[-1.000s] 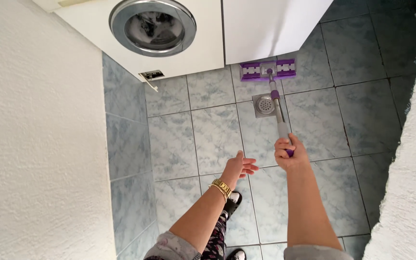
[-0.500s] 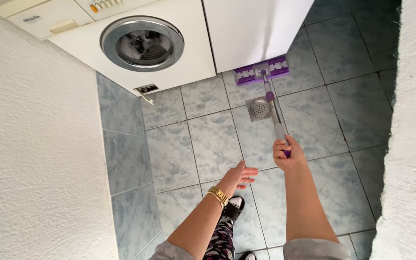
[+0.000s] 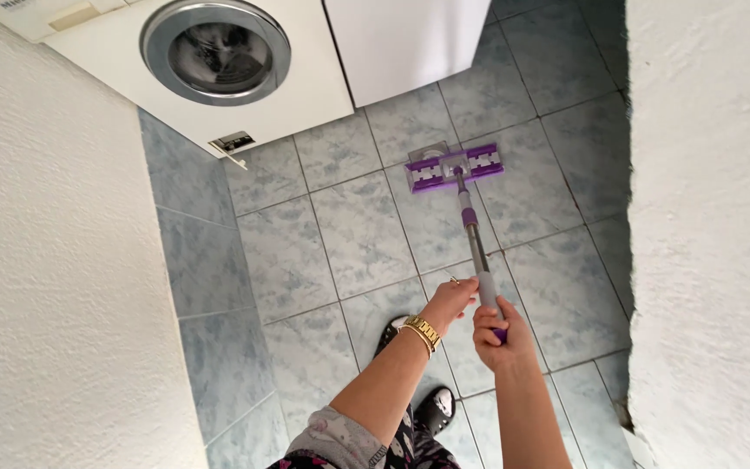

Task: The person mops the floor using a purple flat mop, starting in a laundry area with blue tiles and moving through a doorway into a hallway with black and white patterned tiles.

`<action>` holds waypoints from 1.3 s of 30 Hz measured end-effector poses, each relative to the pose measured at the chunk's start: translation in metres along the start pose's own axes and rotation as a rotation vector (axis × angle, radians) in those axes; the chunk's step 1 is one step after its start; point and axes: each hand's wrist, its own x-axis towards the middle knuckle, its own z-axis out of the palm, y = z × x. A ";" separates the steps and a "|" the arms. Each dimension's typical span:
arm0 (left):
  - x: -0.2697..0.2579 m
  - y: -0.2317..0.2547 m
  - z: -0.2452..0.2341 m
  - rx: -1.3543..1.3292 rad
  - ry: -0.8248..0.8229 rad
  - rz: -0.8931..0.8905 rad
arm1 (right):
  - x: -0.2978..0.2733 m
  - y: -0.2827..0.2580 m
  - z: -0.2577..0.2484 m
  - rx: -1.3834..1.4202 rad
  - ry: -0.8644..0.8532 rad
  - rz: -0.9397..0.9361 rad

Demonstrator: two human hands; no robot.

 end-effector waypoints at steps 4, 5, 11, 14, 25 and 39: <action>-0.023 -0.044 0.040 0.004 -0.005 -0.009 | -0.050 0.019 -0.041 0.008 -0.031 0.010; -0.035 -0.050 0.050 -0.012 -0.006 -0.001 | -0.066 0.025 -0.043 -0.010 0.004 -0.007; -0.086 -0.052 0.084 -0.113 -0.022 -0.110 | -0.137 0.052 -0.038 -0.188 0.307 -0.149; -0.105 -0.043 0.088 -0.142 -0.020 -0.217 | -0.146 0.047 -0.042 -0.377 0.469 -0.201; -0.013 -0.015 0.073 -0.166 0.056 -0.211 | -0.056 0.013 -0.002 -0.416 0.572 -0.333; 0.095 0.165 -0.028 0.017 0.071 0.068 | 0.199 -0.178 0.175 -0.372 0.378 -0.463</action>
